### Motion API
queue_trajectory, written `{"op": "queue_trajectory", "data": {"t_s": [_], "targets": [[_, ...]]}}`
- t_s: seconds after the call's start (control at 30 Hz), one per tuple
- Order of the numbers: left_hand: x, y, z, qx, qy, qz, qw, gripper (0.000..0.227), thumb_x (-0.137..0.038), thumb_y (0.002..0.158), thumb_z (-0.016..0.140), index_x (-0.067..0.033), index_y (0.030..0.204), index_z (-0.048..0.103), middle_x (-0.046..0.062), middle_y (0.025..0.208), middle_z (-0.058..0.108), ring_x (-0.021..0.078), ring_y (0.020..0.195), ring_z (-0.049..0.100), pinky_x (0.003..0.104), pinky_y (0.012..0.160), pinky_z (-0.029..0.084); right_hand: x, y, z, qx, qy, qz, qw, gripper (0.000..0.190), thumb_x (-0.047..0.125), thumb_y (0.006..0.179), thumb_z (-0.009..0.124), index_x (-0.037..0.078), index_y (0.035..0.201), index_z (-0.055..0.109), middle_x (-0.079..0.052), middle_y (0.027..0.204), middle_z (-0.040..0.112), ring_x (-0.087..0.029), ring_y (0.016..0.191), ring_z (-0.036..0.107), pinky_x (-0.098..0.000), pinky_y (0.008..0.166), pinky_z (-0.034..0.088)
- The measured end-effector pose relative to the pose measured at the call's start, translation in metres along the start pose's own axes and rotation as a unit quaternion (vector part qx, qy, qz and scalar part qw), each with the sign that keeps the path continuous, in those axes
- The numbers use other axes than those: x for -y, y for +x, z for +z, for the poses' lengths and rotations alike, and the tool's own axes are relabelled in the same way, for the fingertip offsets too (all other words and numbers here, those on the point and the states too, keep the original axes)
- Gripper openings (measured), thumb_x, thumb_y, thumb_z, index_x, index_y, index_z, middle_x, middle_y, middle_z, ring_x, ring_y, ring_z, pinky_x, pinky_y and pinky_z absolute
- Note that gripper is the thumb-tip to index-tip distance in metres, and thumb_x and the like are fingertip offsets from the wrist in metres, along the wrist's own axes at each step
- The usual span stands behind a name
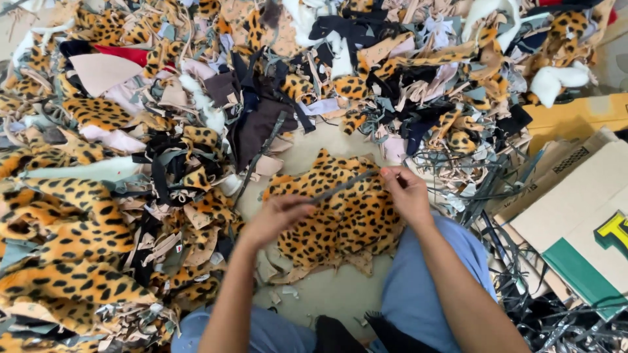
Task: Stacking leopard-print fabric scraps onto a cardboard base from a large pile on the floor.
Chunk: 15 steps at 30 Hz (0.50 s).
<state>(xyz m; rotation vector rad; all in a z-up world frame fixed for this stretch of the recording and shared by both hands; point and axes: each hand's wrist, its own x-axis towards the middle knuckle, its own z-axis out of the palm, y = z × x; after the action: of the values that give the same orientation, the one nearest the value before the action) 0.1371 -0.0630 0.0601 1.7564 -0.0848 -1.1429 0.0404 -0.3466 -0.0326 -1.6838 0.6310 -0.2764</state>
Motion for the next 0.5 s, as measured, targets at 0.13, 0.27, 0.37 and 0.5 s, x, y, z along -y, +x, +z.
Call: {"op": "queue_trajectory", "data": {"t_s": [0.13,0.27,0.37,0.5], "targets": [[0.043,0.045,-0.052,-0.107,0.102,0.046,0.988,0.024,-0.011,0.092,0.073,-0.0022,0.113,0.079,0.021,0.082,0.075,0.0301,0.085,0.073,0.042,0.075,0.058,-0.021,0.026,0.014,-0.022,-0.174,-0.151,0.973,0.007,0.019,0.1,0.075,0.014,0.097,0.079,-0.007,0.086,0.071,-0.03,0.086,0.071,-0.037,0.076,0.057],[0.101,0.106,-0.069,-0.235,0.197,0.009,0.952,0.028,-0.042,0.097,0.065,-0.0256,0.116,0.078,0.008,0.102,0.076,0.0313,0.108,0.069,0.046,0.094,0.056,-0.032,0.05,0.033,-0.012,-0.305,-0.184,0.934,0.016,0.032,0.103,0.068,0.018,0.099,0.074,-0.006,0.099,0.074,-0.034,0.1,0.07,-0.0462,0.087,0.057],[0.088,0.094,-0.057,-0.259,0.202,-0.03,0.944,0.034,-0.044,0.102,0.056,-0.0252,0.124,0.073,0.01,0.117,0.074,0.0324,0.117,0.066,0.047,0.099,0.055,-0.027,0.049,0.037,0.022,-0.371,-0.128,0.919,0.021,0.039,0.106,0.061,0.02,0.1,0.069,-0.006,0.096,0.073,-0.034,0.099,0.07,-0.0487,0.088,0.057],[0.05,0.069,-0.043,-0.254,0.209,-0.063,0.942,0.039,-0.037,0.107,0.044,-0.0141,0.127,0.068,0.02,0.117,0.072,0.0405,0.115,0.066,0.054,0.094,0.055,-0.023,0.053,0.036,0.052,-0.375,-0.069,0.923,0.023,0.043,0.108,0.055,0.023,0.105,0.065,-0.012,0.108,0.069,-0.042,0.105,0.067,-0.0539,0.092,0.055]]}}
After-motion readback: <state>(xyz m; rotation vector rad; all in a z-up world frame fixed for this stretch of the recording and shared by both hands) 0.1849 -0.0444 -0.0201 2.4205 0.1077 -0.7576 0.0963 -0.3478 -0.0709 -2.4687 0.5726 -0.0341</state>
